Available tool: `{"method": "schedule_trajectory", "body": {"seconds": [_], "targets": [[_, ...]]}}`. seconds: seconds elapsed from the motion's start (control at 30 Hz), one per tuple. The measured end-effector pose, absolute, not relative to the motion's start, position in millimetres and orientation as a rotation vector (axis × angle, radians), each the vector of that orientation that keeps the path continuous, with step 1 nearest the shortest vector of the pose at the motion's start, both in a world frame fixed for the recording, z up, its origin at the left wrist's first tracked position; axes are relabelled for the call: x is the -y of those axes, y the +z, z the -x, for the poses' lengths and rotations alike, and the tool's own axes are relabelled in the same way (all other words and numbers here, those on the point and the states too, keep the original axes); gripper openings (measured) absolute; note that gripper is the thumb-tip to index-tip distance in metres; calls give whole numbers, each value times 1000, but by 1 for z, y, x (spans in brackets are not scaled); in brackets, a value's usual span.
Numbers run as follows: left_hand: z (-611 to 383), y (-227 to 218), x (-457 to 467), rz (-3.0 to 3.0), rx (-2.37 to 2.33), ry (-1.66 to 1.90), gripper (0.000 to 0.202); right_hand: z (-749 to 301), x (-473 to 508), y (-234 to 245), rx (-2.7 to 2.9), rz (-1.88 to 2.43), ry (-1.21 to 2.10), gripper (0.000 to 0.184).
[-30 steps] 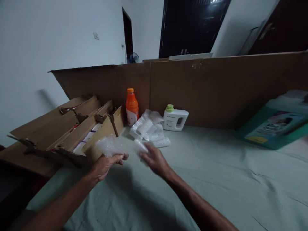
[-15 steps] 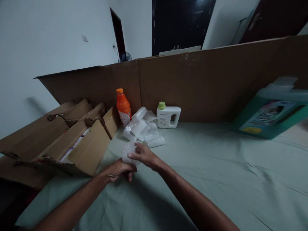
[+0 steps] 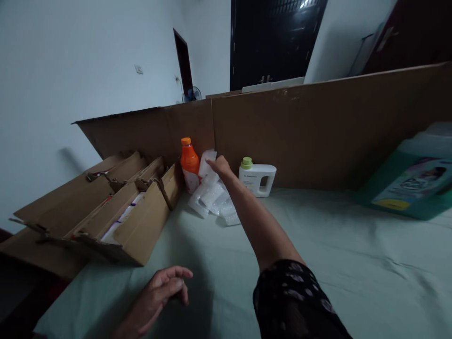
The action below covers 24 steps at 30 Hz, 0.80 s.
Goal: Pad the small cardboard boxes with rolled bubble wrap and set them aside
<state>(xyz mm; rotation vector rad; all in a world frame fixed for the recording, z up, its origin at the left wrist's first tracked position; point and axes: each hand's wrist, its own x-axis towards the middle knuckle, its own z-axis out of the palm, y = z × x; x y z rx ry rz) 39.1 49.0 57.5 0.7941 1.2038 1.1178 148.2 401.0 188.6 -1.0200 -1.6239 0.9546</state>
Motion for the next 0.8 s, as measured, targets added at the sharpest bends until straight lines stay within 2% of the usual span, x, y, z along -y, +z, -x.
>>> {"method": "schedule_trajectory", "body": {"seconds": [0.2,0.37,0.5,0.63,0.67,0.8], "targets": [[-11,26,5,-838,-1238,1096,61,-179,-353,141,1749,1120,755,24],[5,37,22,-945,-1395,1208,58,-196,-282,108,1940,1042,788,28],[3,58,19,-1031,-1634,1375,40,-159,-248,126,2262,761,661,35],[-5,54,19,-1121,-1711,1396,31,-85,-224,163,2672,587,314,58],[-5,49,22,-1140,-1736,1395,30,-67,-221,171,2763,585,213,58],[15,29,36,-1057,-1916,1527,34,-27,-220,192,2896,610,11,30]]}}
